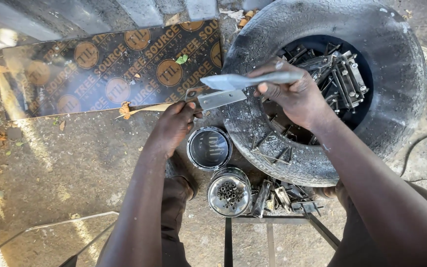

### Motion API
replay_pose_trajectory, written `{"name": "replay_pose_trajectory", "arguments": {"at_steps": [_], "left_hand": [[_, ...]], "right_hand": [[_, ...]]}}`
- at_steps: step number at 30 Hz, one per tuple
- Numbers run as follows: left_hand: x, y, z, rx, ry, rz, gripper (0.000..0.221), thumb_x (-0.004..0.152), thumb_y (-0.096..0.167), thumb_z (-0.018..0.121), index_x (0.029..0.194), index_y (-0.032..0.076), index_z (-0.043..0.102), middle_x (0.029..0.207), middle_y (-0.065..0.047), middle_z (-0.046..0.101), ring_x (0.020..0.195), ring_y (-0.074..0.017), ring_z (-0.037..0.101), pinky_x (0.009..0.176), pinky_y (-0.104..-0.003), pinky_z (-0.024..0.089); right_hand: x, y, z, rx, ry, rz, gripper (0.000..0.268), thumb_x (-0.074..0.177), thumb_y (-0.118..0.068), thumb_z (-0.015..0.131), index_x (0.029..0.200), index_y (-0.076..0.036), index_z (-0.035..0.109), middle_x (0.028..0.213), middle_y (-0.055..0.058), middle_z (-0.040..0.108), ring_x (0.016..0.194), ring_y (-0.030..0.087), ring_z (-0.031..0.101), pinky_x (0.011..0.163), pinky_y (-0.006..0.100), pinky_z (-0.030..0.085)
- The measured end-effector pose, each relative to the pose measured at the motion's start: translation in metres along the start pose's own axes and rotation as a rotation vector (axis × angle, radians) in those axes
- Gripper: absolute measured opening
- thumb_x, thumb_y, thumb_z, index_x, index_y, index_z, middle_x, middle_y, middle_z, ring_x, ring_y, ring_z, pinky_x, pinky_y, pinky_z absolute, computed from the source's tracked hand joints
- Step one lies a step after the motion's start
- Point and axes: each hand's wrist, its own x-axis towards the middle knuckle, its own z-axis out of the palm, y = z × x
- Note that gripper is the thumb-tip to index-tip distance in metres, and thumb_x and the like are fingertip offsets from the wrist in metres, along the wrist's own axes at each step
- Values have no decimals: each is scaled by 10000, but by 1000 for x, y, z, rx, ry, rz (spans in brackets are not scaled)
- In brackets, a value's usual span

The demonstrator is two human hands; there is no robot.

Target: The person is manually applying paint to small metal brackets using a spatula and then placing them into a tire for storage.

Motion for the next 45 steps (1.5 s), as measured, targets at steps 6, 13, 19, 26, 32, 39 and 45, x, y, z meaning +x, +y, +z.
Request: {"name": "replay_pose_trajectory", "arguments": {"at_steps": [6,13,19,26,32,39,45], "left_hand": [[11,-7,1,192,31,24,250,1071,173,526,854,61,575,717,-17,439,615,-70,365,543,-241,304],[22,-27,6,335,18,64,251,1064,203,542,867,63,610,809,-111,647,715,-139,487,620,-299,352],[39,-46,4,307,-26,91,204,1060,148,515,989,5,642,979,-149,670,925,-214,624,782,-316,440],[19,-17,11,158,-23,4,212,1070,200,518,1028,21,623,862,-79,637,680,-83,488,596,-245,376],[29,-18,4,-109,49,-135,206,1041,225,542,1046,38,627,847,3,513,617,-71,393,565,-241,332],[14,1,15,-200,55,-102,271,993,222,590,1028,-43,637,692,71,333,610,-38,412,577,-212,384],[21,-9,9,-210,51,-80,256,994,204,570,1066,-35,627,720,53,349,636,-51,424,604,-228,393]], "right_hand": [[5,-37,-3,-545,-163,78,214,967,0,668,1172,-16,729,1022,179,651,965,330,662,886,465,530],[8,-39,29,-552,-163,36,228,944,46,675,1150,-20,745,1008,171,672,974,348,684,918,506,539],[10,-33,34,-259,-136,7,236,975,7,637,1184,-75,710,1036,137,648,1022,303,661,990,498,530],[12,7,8,9,-104,-12,231,1014,-13,599,1201,-98,705,1082,124,666,1059,249,653,1006,441,531],[14,21,-11,98,127,95,189,1013,-118,641,1192,-101,697,1116,97,694,960,196,673,858,301,553],[17,14,19,20,69,17,196,1062,-39,544,1210,-62,671,1009,153,680,927,251,645,888,377,526],[15,-1,8,32,118,12,195,1076,-46,534,1243,-47,635,1109,185,678,1024,243,629,944,347,515]]}}
